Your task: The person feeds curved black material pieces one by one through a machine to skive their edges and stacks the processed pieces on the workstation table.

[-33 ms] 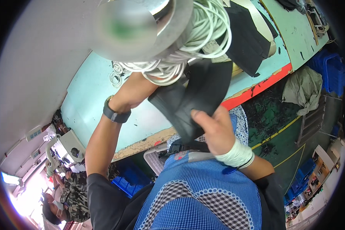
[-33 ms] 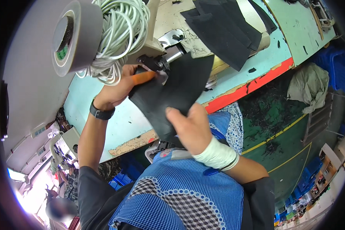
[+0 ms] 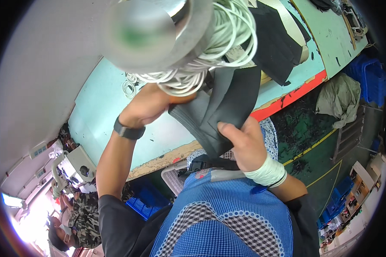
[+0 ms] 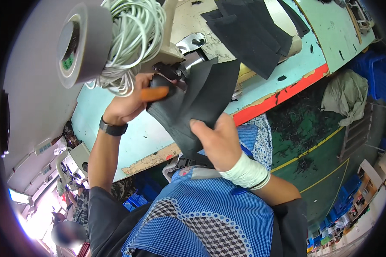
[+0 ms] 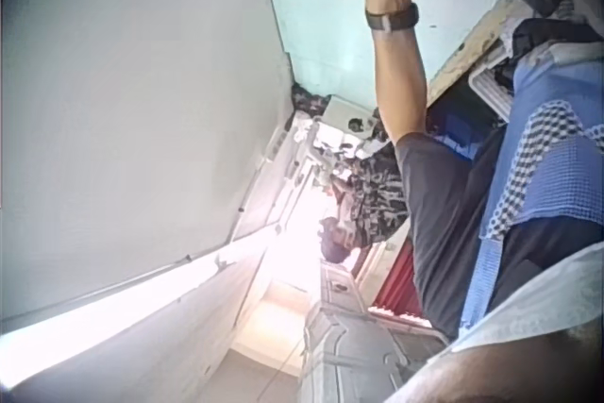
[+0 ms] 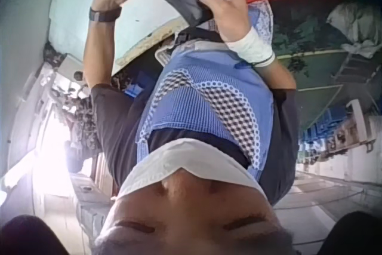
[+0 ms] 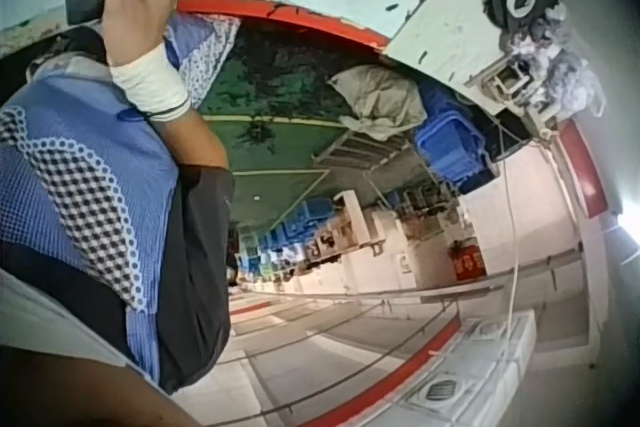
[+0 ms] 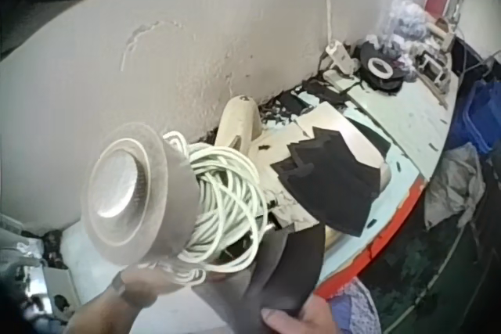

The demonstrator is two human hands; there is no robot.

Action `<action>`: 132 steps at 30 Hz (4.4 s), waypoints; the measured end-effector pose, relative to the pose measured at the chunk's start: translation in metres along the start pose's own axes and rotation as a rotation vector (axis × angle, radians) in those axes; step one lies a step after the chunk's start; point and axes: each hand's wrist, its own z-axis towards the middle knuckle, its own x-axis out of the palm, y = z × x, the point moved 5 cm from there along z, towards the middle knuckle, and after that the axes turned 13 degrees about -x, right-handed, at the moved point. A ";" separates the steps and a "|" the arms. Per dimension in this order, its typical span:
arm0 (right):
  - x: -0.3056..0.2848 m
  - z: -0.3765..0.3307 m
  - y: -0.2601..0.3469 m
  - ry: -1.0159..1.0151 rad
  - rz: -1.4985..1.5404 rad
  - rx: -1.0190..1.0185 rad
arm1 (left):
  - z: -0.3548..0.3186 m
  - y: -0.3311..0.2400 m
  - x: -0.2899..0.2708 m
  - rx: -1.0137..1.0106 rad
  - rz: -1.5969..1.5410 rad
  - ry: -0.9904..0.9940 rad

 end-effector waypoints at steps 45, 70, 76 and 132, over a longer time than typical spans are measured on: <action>-0.032 -0.009 0.003 0.038 -0.384 -0.054 | -0.019 -0.023 0.081 0.322 0.746 -0.095; -0.022 -0.023 0.001 0.467 -0.098 0.127 | -0.063 -0.008 0.068 0.196 -0.051 0.155; -0.018 -0.029 0.003 0.430 -0.220 0.106 | -0.050 0.006 0.055 0.077 0.070 -0.016; -0.136 0.089 -0.012 0.102 -1.612 -0.325 | -0.050 0.027 0.055 0.166 0.329 0.019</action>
